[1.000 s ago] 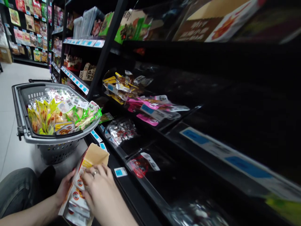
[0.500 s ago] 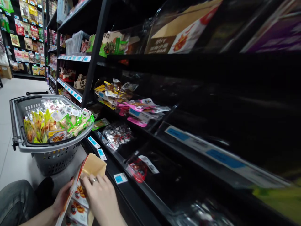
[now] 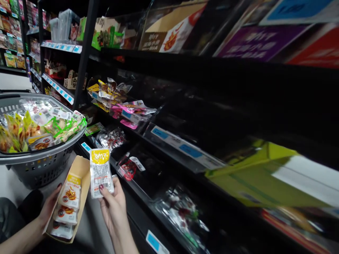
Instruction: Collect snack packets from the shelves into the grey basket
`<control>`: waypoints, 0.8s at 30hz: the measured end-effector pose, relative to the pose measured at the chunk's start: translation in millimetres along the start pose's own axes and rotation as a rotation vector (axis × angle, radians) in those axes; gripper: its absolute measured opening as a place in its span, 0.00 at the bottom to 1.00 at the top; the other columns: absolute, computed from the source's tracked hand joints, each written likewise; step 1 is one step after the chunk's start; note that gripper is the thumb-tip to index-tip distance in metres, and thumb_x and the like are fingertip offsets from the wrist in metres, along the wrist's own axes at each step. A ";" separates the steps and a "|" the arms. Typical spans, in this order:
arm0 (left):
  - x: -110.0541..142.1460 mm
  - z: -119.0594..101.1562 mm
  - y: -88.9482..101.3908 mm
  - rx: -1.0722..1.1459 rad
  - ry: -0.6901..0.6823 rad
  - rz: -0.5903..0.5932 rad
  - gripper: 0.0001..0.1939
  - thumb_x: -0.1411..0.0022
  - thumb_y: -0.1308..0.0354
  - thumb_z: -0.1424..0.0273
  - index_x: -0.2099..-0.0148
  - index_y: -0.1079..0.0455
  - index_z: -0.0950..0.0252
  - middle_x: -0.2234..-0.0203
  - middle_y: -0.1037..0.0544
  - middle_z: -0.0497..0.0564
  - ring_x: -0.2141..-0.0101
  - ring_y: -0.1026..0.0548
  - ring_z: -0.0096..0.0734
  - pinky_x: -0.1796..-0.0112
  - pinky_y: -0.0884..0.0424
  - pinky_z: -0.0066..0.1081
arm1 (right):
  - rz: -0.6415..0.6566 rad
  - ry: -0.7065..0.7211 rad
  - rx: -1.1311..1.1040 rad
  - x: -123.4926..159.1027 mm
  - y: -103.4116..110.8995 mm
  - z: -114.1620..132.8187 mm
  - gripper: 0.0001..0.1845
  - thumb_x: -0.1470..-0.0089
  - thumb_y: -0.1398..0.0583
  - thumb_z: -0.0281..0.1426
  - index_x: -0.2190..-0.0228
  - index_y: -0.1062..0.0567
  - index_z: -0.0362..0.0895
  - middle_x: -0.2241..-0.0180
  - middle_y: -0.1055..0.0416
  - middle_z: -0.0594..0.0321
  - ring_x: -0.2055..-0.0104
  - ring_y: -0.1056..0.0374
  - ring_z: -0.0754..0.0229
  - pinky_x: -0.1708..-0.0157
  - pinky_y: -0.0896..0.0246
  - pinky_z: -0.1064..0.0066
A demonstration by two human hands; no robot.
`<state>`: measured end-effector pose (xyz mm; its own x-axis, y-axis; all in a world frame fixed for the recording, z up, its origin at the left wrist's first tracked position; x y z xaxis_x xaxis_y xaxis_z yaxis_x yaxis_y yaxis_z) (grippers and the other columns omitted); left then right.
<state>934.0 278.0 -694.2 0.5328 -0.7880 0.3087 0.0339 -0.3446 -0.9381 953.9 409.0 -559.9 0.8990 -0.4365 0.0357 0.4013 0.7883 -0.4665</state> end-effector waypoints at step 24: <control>-0.1 5.0 -10.5 0.060 0.009 0.022 0.24 0.42 0.47 0.57 0.54 0.29 0.74 0.67 0.20 0.60 0.64 0.22 0.41 0.58 0.30 0.37 | -0.005 0.709 0.668 -7.0 -26.6 97.8 0.07 0.52 0.36 0.33 0.69 0.27 0.45 0.75 0.27 0.66 0.76 0.31 0.64 0.77 0.34 0.74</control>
<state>937.8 284.3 -685.1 0.5261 -0.7999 0.2890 0.0726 -0.2963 -0.9523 954.1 433.5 -461.3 0.6700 -0.4283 -0.6063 0.6187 0.7736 0.1372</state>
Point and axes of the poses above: each hand's wrist, its own x-axis away from the middle knuckle, its own y-axis out of the back of the hand, z = x × y, the point moved 8 cm from there along -x, towards the middle knuckle
